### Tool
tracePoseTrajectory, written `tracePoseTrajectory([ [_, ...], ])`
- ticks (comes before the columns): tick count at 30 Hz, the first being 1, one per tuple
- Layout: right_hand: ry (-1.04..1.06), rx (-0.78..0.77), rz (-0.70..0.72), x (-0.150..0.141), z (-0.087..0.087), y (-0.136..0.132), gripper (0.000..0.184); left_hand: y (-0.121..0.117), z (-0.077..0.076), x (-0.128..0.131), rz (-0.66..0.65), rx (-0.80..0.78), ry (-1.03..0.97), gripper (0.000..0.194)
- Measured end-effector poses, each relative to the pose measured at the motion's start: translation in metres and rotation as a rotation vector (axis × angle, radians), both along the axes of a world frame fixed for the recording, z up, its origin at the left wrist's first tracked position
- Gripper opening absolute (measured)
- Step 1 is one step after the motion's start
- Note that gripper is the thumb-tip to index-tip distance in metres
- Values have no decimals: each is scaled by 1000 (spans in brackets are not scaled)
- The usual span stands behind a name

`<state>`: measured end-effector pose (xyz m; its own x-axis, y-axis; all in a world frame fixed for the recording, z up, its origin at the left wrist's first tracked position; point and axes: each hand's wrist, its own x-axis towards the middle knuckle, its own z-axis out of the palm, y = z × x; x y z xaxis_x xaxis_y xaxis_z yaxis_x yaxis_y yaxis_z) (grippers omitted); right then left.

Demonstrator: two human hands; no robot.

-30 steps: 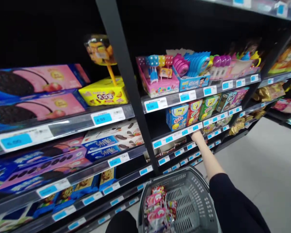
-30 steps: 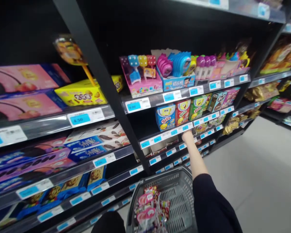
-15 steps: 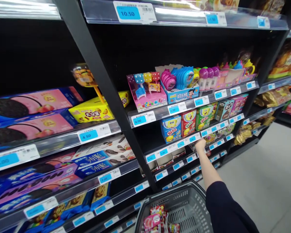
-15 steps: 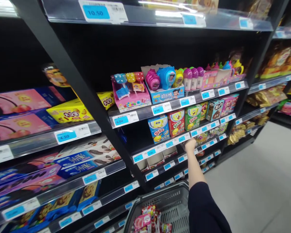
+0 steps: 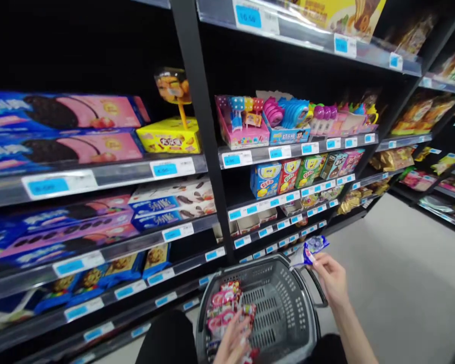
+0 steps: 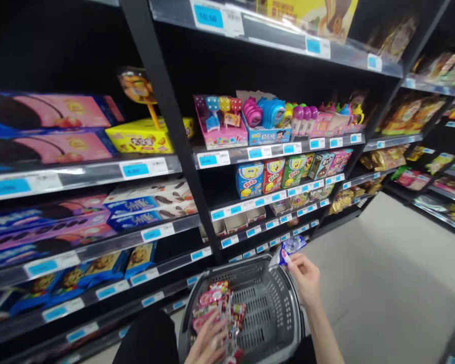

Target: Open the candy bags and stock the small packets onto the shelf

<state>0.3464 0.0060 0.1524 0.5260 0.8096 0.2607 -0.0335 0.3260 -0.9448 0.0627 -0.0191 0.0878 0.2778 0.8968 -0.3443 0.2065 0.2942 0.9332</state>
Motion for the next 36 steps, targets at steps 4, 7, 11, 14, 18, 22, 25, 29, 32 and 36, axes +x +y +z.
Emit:
tracePoseTrajectory([
  [4, 67, -69, 198, -50, 16, -87, 18, -12, 47, 43, -184, -361, -818, 88],
  [7, 64, -161, 244, -68, 19, -131, 16, -28, 63, 44, -176, -334, -918, 87],
  [11, 163, -276, 300, -78, 12, -156, 20, -49, 52, 23, -167, -152, -790, 79],
  [14, 186, -355, 306, -85, -2, -157, 35, -52, 38, 8, -273, -55, -667, 77],
  [18, 260, -378, 286, -98, -26, -150, 53, -44, 18, -1, -126, 100, -490, 58],
  [22, 262, -385, 372, -102, -51, -139, 52, -35, -6, -6, 7, 169, -283, 38],
  [25, 181, -410, 350, -101, -76, -127, 47, -30, -21, -11, -15, 200, -150, 34],
  [29, 108, -410, 286, -108, -115, -118, 44, -23, -40, -19, 21, 234, -7, 27],
  [32, 78, -394, 262, -117, -141, -117, 44, -19, -54, -25, -1, 240, 50, 25],
  [36, -57, -393, 192, -124, -163, -118, 33, -14, -68, -37, -87, 274, 145, 26],
])
